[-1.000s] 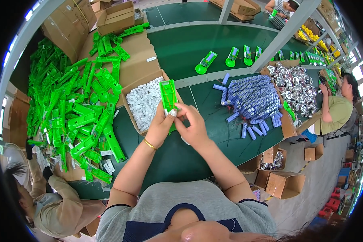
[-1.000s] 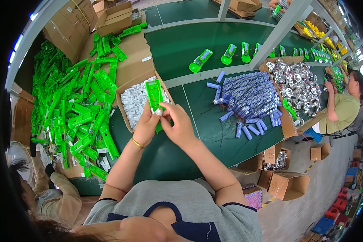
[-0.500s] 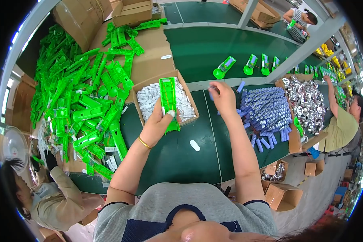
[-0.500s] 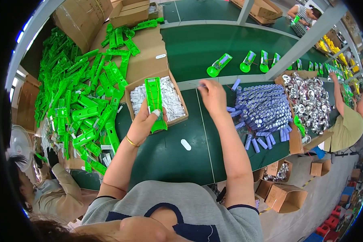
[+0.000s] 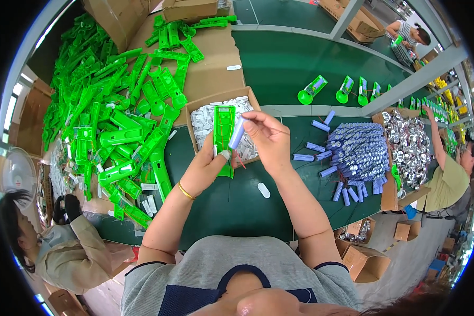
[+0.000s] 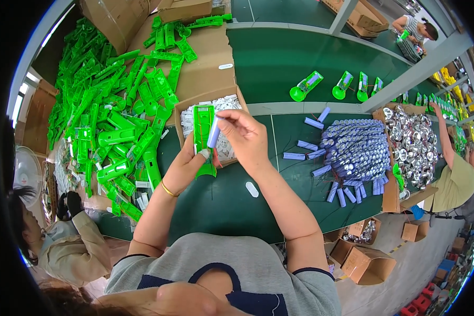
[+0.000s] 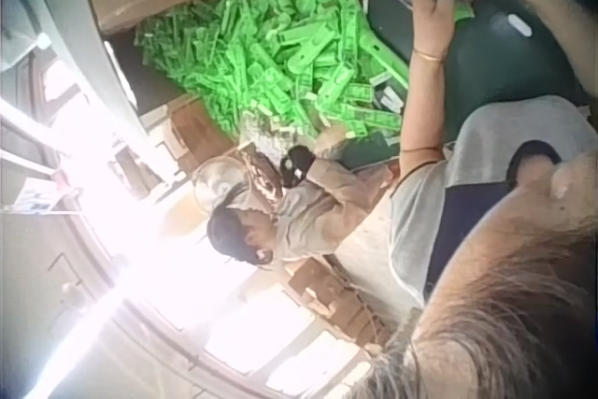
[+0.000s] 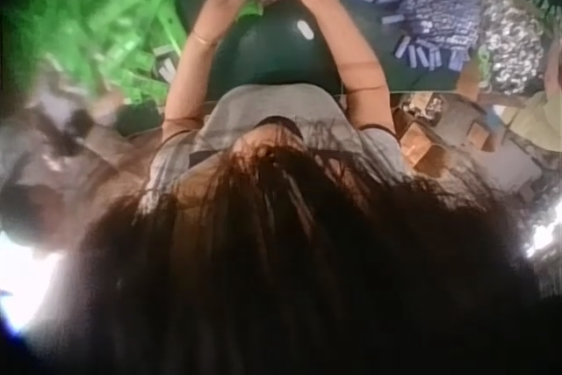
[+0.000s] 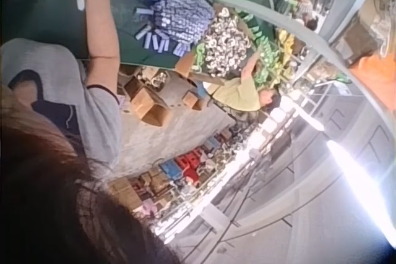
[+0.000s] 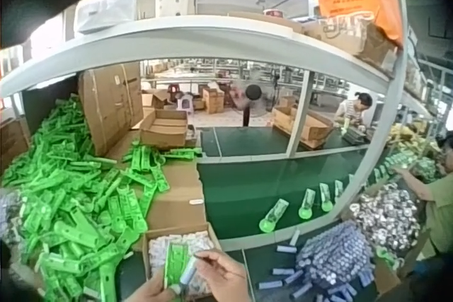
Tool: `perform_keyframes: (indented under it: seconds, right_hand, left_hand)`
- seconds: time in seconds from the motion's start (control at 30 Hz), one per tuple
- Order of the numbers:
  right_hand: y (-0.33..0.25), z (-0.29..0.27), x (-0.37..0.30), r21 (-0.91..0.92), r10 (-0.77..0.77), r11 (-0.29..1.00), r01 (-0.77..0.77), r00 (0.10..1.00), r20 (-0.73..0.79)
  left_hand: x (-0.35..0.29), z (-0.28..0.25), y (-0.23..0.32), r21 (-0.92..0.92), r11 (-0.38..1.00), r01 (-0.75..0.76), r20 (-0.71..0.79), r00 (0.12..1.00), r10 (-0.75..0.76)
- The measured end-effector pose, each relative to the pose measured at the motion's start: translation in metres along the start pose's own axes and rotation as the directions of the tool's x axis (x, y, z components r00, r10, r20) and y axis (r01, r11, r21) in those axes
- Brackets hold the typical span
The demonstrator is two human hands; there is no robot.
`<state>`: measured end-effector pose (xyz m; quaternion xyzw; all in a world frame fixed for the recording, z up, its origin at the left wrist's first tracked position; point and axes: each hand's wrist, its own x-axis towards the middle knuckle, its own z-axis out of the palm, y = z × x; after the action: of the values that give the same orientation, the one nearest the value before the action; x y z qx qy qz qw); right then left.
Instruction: The user is assembling green plastic flashlight bodies by inserting batteries and internal components.
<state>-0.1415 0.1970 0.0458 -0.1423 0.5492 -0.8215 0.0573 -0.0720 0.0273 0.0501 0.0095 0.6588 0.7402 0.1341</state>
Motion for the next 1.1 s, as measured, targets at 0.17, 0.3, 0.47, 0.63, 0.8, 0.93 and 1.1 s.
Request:
perform_keyframes:
  seconds: [0.17, 0.3, 0.47, 0.63, 0.8, 0.93, 1.1]
  right_hand:
    - [-0.004, 0.009, 0.000, -0.012, 0.217, 0.976, -0.217, 0.976, 0.017]
    - [0.000, 0.018, -0.005, -0.196, 0.357, 0.922, -0.334, 0.929, 0.095]
    - [0.000, 0.026, -0.009, -0.163, 0.383, 0.917, -0.363, 0.916, 0.117]
    - [0.010, 0.034, -0.023, -0.257, 0.181, 0.952, -0.164, 0.983, 0.041]
    - [0.009, 0.047, -0.043, -0.560, -0.064, 0.822, 0.107, 0.993, 0.097]
    - [0.008, 0.052, -0.055, -0.616, -0.133, 0.770, 0.164, 0.986, 0.096]
    - [0.005, 0.059, -0.074, -0.733, -0.277, 0.579, 0.358, 0.932, 0.236]
  left_hand:
    - [-0.006, -0.004, -0.010, 0.194, 0.973, -0.128, -0.154, 0.975, 0.159]
    - [-0.011, 0.001, -0.004, 0.408, 0.904, -0.131, -0.200, 0.953, 0.229]
    - [-0.012, -0.007, -0.011, 0.615, 0.751, -0.241, -0.122, 0.911, 0.393]
    - [-0.019, -0.007, -0.009, 0.314, 0.940, -0.133, -0.163, 0.968, 0.192]
    - [-0.021, -0.020, -0.019, 0.086, 0.976, -0.199, -0.144, 0.967, 0.209]
    - [-0.031, -0.017, -0.012, -0.106, 0.982, -0.156, -0.116, 0.983, 0.144]
    - [-0.041, -0.015, -0.011, -0.262, 0.946, -0.189, -0.148, 0.977, 0.155]
